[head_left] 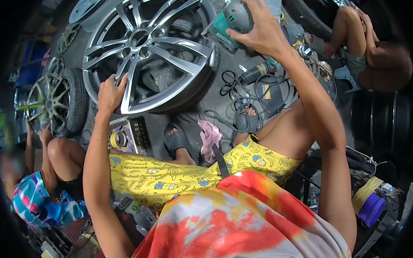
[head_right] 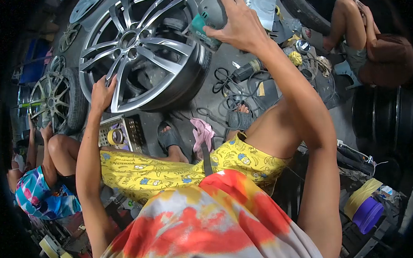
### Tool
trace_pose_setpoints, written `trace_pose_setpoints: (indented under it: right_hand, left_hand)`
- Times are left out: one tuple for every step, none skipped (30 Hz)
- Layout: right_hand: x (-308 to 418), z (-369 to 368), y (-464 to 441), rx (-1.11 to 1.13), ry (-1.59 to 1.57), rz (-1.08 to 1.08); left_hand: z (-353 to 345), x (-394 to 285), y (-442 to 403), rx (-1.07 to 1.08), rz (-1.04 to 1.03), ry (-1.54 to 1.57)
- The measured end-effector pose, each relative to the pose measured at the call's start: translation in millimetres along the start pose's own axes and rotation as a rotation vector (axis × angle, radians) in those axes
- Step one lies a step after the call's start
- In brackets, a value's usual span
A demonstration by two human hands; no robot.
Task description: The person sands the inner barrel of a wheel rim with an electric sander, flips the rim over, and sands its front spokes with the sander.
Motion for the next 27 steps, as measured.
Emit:
trace_pose_setpoints:
  right_hand:
    - [-2.8,-4.3,-0.6,0.076,-0.016,-0.095]
    - [-1.2,-7.2,-2.8,0.080,-0.019,-0.089]
    - [2.4,-8.8,-3.2,0.054,-0.008,-0.057]
    - [8.5,-9.9,-3.1,0.027,0.003,-0.029]
    - [11.8,-11.3,-4.1,0.031,0.000,-0.036]
    - [11.0,-11.5,-9.1,0.063,-0.015,-0.098]
    - [9.3,-10.9,-13.4,0.092,-0.027,-0.155]
    - [9.9,-10.2,-15.0,0.093,0.011,-0.129]
    - [11.3,-9.3,-14.0,0.093,0.013,-0.123]
    - [17.4,-6.2,-12.2,0.049,-0.008,-0.062]
    - [23.1,-5.1,-11.5,0.007,-0.034,-0.005]
    - [23.8,-8.0,-13.6,0.012,-0.039,-0.005]
    - [22.1,-11.0,-16.8,0.037,-0.006,-0.044]
    - [18.8,-13.0,-16.6,0.060,0.029,-0.086]
    - [15.2,-12.6,-18.0,0.060,0.032,-0.091]
    - [14.3,-12.2,-22.8,0.070,0.034,-0.070]
    - [15.4,-11.9,-26.5,0.082,0.035,-0.047]
    - [16.5,-9.8,-26.4,0.080,0.035,-0.041]
    - [22.9,-9.1,-24.4,0.108,0.032,-0.010]
    - [27.0,-10.9,-22.8,0.137,0.027,0.016]
    - [26.6,-14.3,-24.2,0.140,0.022,0.013]
    - [25.5,-17.2,-25.7,0.126,0.035,0.000]
    - [24.6,-18.1,-26.0,0.112,0.050,-0.014]
    - [25.0,-17.3,-28.6,0.112,0.053,-0.017]
    - [24.1,-16.4,-32.9,0.124,0.066,-0.047]
    - [23.1,-15.6,-36.2,0.136,0.078,-0.074]
    - [24.2,-14.2,-35.5,0.134,0.079,-0.068]
  left_hand:
    - [0.8,-0.1,0.8,0.003,0.006,0.009]
    - [-0.2,1.0,0.5,0.016,0.005,0.024]
    - [-1.3,2.6,1.0,0.020,0.012,0.023]
    - [-1.2,4.1,1.0,-0.006,0.009,0.021]
    - [-1.2,3.9,0.7,-0.028,0.001,0.019]
    - [-5.2,7.2,-2.1,0.021,0.015,-0.011]
    - [-4.9,6.1,-2.8,0.019,0.012,-0.010]
    - [-5.5,5.9,-2.7,0.032,0.018,0.009]
    - [-5.9,7.0,-2.6,0.043,0.028,0.027]
    - [-6.3,9.3,-2.6,0.038,0.036,0.028]
    - [-7.0,10.1,-2.8,0.021,0.023,0.026]
    - [-8.5,10.7,-2.2,0.010,0.006,0.024]
    - [-9.4,11.3,-2.0,0.017,0.007,0.022]
    - [-9.7,11.4,-2.0,0.028,0.014,0.021]
    - [-8.9,10.0,-3.3,0.031,0.019,0.022]
    - [-6.1,6.8,-3.8,0.022,0.005,-0.018]
    - [-4.2,4.6,-3.2,0.018,0.005,-0.017]
    - [-4.1,3.4,-1.7,0.030,0.015,0.010]
    - [-3.0,3.3,-0.4,0.044,0.027,0.034]
    - [-3.3,4.3,-0.4,0.012,0.009,0.012]
    - [-5.3,7.3,-1.8,0.018,0.010,0.009]
    - [-6.0,8.5,-3.2,0.014,0.004,0.013]
    - [-7.4,8.2,-2.9,0.011,-0.005,0.019]
    - [-9.2,10.0,-3.3,0.039,0.016,-0.002]
    - [-7.3,7.7,-2.7,0.035,0.014,0.000]
    - [-6.6,5.9,-1.7,0.048,0.020,0.016]
    - [-5.6,5.2,-1.9,0.060,0.029,0.030]
Point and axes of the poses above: each hand's wrist, its own y-axis away from the middle knuckle, its own z-axis out of the back of the hand, x = y × z, the point moved 7 cm from there along -y, towards the middle knuckle, and after that the axes turned 7 degrees about -y, right-handed, at the moved point
